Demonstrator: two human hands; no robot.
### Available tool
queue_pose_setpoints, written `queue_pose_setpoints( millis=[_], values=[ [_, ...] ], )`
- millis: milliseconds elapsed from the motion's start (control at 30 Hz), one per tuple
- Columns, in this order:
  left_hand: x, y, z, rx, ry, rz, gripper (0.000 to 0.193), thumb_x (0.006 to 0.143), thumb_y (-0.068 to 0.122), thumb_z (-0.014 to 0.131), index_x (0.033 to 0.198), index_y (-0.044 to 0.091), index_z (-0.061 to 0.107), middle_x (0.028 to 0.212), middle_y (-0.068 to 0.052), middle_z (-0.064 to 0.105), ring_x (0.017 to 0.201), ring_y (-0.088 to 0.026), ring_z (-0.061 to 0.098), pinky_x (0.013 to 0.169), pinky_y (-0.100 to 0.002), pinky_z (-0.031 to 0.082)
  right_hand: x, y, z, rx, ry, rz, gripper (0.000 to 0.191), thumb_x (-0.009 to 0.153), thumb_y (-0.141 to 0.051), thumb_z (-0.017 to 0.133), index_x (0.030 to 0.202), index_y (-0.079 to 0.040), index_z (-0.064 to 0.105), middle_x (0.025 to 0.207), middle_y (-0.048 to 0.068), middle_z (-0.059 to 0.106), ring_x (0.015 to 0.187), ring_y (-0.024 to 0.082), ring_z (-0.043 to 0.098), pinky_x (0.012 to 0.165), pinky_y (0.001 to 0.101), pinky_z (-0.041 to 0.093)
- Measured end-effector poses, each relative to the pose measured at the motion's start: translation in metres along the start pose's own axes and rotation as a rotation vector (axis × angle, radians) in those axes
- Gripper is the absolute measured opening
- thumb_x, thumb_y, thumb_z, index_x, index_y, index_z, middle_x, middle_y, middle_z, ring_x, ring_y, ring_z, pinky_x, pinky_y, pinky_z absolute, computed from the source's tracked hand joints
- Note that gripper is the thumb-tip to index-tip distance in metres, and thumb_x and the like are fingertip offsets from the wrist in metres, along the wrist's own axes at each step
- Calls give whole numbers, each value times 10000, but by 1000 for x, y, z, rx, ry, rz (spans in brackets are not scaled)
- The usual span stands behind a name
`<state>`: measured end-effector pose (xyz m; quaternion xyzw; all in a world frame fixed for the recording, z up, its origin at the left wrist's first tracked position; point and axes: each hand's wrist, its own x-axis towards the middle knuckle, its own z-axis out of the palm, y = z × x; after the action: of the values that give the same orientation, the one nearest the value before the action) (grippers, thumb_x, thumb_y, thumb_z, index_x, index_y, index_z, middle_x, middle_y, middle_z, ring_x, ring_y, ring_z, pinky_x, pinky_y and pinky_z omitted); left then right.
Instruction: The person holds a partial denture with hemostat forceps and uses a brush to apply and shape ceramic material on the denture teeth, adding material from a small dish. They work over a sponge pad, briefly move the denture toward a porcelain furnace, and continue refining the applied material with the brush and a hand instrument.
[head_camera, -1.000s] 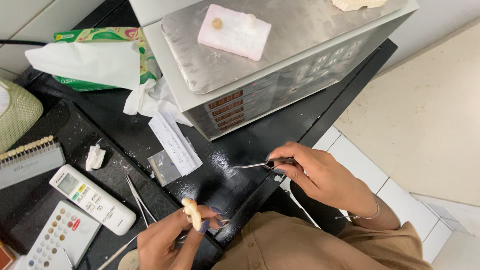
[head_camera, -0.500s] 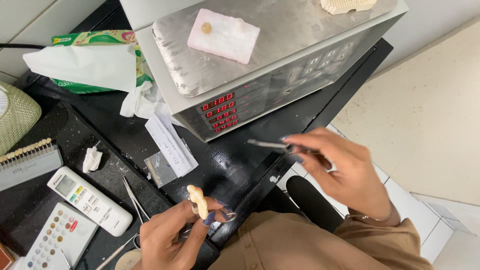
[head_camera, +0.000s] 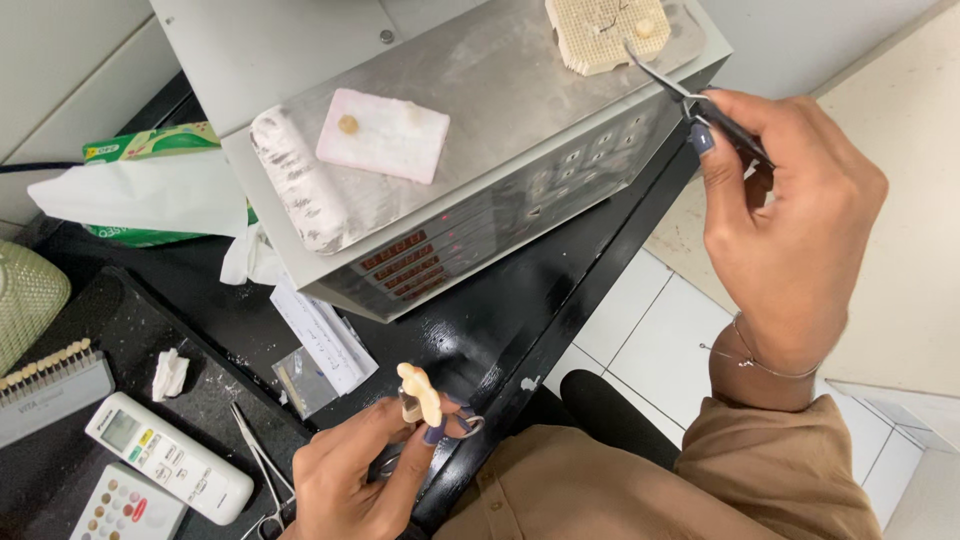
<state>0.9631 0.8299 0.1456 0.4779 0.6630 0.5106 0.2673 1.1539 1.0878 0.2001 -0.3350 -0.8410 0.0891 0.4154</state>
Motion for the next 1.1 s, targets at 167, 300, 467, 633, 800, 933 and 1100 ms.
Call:
queue_pose_setpoints(
  millis=[167, 300, 467, 633, 800, 933, 1100],
  values=[
    [32, 12, 10, 26, 54, -65, 183, 833, -77, 706, 1004, -35, 757, 880, -108, 835, 807, -164, 838, 703, -263, 670, 17, 16, 3, 56, 54, -9, 120, 1139, 60, 668, 1259, 48, 671, 994, 109, 671, 815, 139, 645, 677, 241, 487],
    [52, 17, 21, 27, 60, -210, 193, 821, -64, 717, 993, -15, 790, 824, -102, 847, 779, -167, 812, 674, -267, 691, 25, 31, 5, -102, 76, -81, 221, 1163, 40, 652, 1380, 13, 684, 1035, 93, 658, 861, 177, 612, 761, 268, 513],
    [77, 19, 32, 19, 28, -226, 194, 822, -42, 730, 999, -9, 802, 802, -101, 804, 748, -169, 816, 671, -272, 694, 39, 39, 8, -113, 97, -9, 150, 1067, 7, 769, 1199, -2, 698, 1007, 126, 649, 856, 227, 650, 701, 317, 495],
    [99, 24, 44, -49, -31, -313, 179, 846, -20, 738, 1010, -11, 809, 772, -106, 812, 749, -180, 830, 702, -280, 708, 53, 40, 6, 7, 105, 126, 164, 1067, 2, 751, 1199, -15, 655, 1015, 80, 684, 817, 168, 665, 691, 273, 503],
    [119, 27, 54, -132, -80, -177, 203, 870, -49, 678, 1055, -68, 761, 893, -159, 834, 822, -196, 859, 693, -292, 687, 56, 38, 6, -165, 64, 68, 185, 977, 18, 781, 1146, -4, 708, 897, 127, 669, 689, 203, 635, 583, 294, 493],
    [128, 29, 59, -170, -98, -132, 201, 899, -56, 661, 1079, -89, 746, 903, -173, 821, 845, -202, 852, 705, -299, 673, 56, 36, 7, -120, 37, 104, 173, 1063, -54, 780, 1196, -30, 672, 955, 89, 679, 727, 174, 633, 620, 290, 477],
    [136, 33, 63, -246, -115, -212, 223, 913, -39, 652, 1109, -96, 740, 842, -149, 826, 818, -196, 843, 721, -291, 722, 48, 21, -2, -228, -21, -96, 211, 925, -35, 767, 1043, 14, 600, 856, 78, 726, 621, 190, 632, 663, 428, 457]
  ],
)
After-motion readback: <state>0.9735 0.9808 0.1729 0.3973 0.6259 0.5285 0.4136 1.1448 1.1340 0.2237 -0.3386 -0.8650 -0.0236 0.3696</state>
